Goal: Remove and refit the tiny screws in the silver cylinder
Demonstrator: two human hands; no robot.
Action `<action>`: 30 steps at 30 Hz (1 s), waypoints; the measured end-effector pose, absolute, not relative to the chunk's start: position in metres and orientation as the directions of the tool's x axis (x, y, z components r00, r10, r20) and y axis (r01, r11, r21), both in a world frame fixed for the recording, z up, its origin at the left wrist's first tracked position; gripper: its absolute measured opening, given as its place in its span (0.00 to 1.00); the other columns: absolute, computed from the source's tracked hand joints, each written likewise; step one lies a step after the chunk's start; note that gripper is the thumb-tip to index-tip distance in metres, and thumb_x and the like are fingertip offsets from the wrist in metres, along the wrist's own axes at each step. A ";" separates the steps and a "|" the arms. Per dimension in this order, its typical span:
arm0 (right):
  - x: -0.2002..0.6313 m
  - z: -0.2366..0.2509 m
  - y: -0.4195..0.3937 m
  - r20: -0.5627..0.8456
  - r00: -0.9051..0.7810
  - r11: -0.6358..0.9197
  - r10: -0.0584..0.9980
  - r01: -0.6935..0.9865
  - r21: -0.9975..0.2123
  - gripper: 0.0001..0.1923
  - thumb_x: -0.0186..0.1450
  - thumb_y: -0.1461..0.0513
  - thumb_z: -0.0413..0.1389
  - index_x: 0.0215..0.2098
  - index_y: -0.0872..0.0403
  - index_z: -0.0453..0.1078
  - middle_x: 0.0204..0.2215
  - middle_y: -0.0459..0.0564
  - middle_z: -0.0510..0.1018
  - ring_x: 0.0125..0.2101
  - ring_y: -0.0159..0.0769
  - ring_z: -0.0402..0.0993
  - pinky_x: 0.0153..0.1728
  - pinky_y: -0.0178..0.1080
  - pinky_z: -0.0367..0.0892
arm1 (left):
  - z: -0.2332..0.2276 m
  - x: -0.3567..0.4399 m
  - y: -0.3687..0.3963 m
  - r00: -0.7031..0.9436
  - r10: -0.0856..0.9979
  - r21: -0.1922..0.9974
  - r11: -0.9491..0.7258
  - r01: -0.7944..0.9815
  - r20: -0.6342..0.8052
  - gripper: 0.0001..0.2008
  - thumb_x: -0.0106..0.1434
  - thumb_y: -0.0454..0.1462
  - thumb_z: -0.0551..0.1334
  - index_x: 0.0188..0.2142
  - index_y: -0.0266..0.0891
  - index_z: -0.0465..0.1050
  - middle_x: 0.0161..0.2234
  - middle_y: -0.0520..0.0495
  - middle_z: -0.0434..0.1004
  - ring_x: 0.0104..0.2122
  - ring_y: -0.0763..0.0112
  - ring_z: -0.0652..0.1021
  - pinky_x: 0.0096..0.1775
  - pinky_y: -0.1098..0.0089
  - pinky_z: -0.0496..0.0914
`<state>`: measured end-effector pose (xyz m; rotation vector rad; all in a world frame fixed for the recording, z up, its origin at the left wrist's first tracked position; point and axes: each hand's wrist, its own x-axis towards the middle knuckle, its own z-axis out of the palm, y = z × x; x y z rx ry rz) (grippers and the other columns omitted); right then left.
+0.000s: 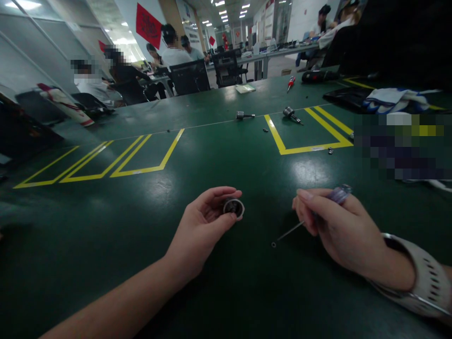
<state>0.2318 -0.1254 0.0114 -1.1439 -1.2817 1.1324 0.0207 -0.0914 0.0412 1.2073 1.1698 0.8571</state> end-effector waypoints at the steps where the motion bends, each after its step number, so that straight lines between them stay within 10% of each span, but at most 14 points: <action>1: 0.231 0.010 -0.124 0.083 -0.018 0.083 0.996 0.013 -0.996 0.22 0.66 0.53 0.49 0.16 0.53 0.63 0.14 0.42 0.62 0.19 0.30 0.60 0.23 0.36 0.57 | 0.041 0.021 -0.091 0.219 0.952 0.977 0.206 0.060 -0.214 0.17 0.51 0.31 0.67 0.42 0.40 0.70 0.45 0.47 0.77 0.43 0.64 0.77 0.45 0.65 0.71; 9: 0.225 0.021 -0.130 0.117 -0.077 0.127 0.990 0.139 -0.982 0.22 0.66 0.54 0.48 0.16 0.53 0.61 0.14 0.42 0.62 0.18 0.29 0.58 0.20 0.35 0.55 | 0.038 0.019 -0.091 0.240 0.942 0.971 0.240 0.003 -0.234 0.15 0.51 0.29 0.67 0.39 0.38 0.68 0.47 0.46 0.75 0.43 0.65 0.77 0.45 0.66 0.71; 17: 0.223 0.037 -0.140 0.474 -0.402 0.611 0.784 0.362 -0.704 0.15 0.64 0.68 0.45 0.19 0.55 0.57 0.16 0.43 0.60 0.21 0.30 0.58 0.28 0.40 0.56 | 0.037 0.018 -0.090 0.262 0.938 0.971 0.238 -0.009 -0.227 0.16 0.50 0.30 0.68 0.40 0.39 0.71 0.46 0.48 0.76 0.42 0.67 0.78 0.44 0.69 0.71; 30: 0.220 0.030 -0.136 0.331 -0.176 0.375 0.927 0.454 -0.808 0.17 0.68 0.60 0.45 0.22 0.54 0.63 0.18 0.44 0.65 0.20 0.30 0.61 0.24 0.37 0.57 | 0.038 0.021 -0.092 0.290 0.936 0.977 0.212 -0.007 -0.201 0.16 0.50 0.32 0.69 0.39 0.39 0.72 0.42 0.49 0.77 0.40 0.66 0.78 0.42 0.69 0.72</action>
